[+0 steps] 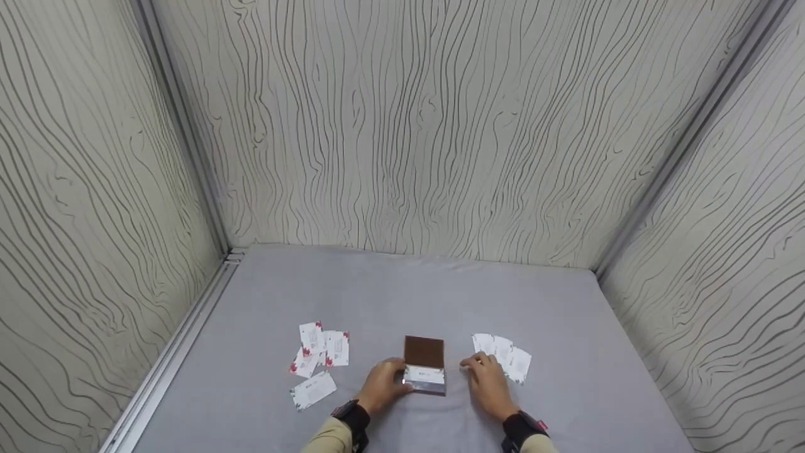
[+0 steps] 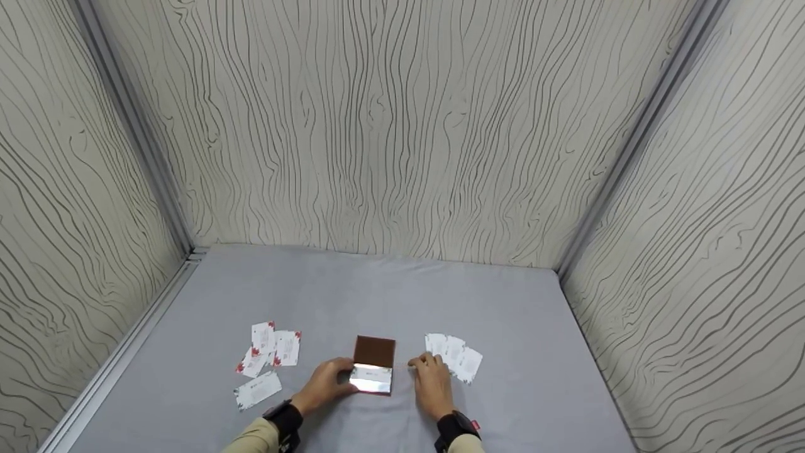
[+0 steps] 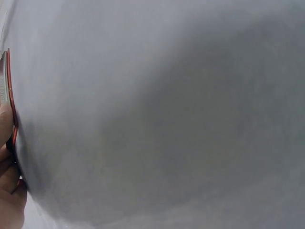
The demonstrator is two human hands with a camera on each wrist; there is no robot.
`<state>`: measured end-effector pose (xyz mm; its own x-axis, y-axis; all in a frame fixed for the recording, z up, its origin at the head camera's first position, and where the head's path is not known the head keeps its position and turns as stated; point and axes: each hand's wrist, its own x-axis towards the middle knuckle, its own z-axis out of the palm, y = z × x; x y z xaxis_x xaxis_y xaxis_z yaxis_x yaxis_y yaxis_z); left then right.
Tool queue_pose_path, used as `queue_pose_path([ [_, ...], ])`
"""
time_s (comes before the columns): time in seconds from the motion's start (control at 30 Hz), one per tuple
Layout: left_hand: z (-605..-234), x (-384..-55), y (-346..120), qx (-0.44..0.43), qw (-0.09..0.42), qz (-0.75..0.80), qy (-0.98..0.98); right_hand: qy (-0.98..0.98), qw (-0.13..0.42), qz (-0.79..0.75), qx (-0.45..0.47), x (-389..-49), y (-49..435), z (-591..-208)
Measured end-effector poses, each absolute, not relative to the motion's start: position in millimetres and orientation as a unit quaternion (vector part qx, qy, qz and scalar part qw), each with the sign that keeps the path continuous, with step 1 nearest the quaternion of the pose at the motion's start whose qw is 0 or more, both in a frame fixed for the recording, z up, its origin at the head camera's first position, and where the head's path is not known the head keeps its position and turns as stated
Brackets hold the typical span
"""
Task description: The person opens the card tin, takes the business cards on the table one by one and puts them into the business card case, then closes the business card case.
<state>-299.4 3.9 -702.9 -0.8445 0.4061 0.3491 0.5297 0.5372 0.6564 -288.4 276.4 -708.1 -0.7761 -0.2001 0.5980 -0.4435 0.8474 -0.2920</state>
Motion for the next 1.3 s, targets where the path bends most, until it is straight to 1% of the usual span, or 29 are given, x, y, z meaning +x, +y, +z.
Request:
queue_pose_path([
  [0.1, -701, -299, 4, -0.267, 0.077, -0.401, -0.873, -0.925, 0.288, 0.19, 0.157, -288, 294, -706],
  [0.2, -701, -299, 4, -0.266, 0.075, -0.399, -0.874, -0.938, 0.267, 0.18, 0.128, -285, 311, -703],
  [0.5, -702, -300, 5, -0.266, 0.074, -0.396, -0.876, -0.974, 0.132, 0.18, 0.04, -272, 355, -692],
  [0.8, -703, -301, 6, -0.264, 0.065, -0.396, -0.877, -0.983, 0.052, 0.175, 0.025, -271, 374, -691],
  [1.3, -699, -300, 7, -0.258, 0.061, -0.4, -0.877, -0.98, -0.002, 0.198, 0.007, -278, 383, -683],
])
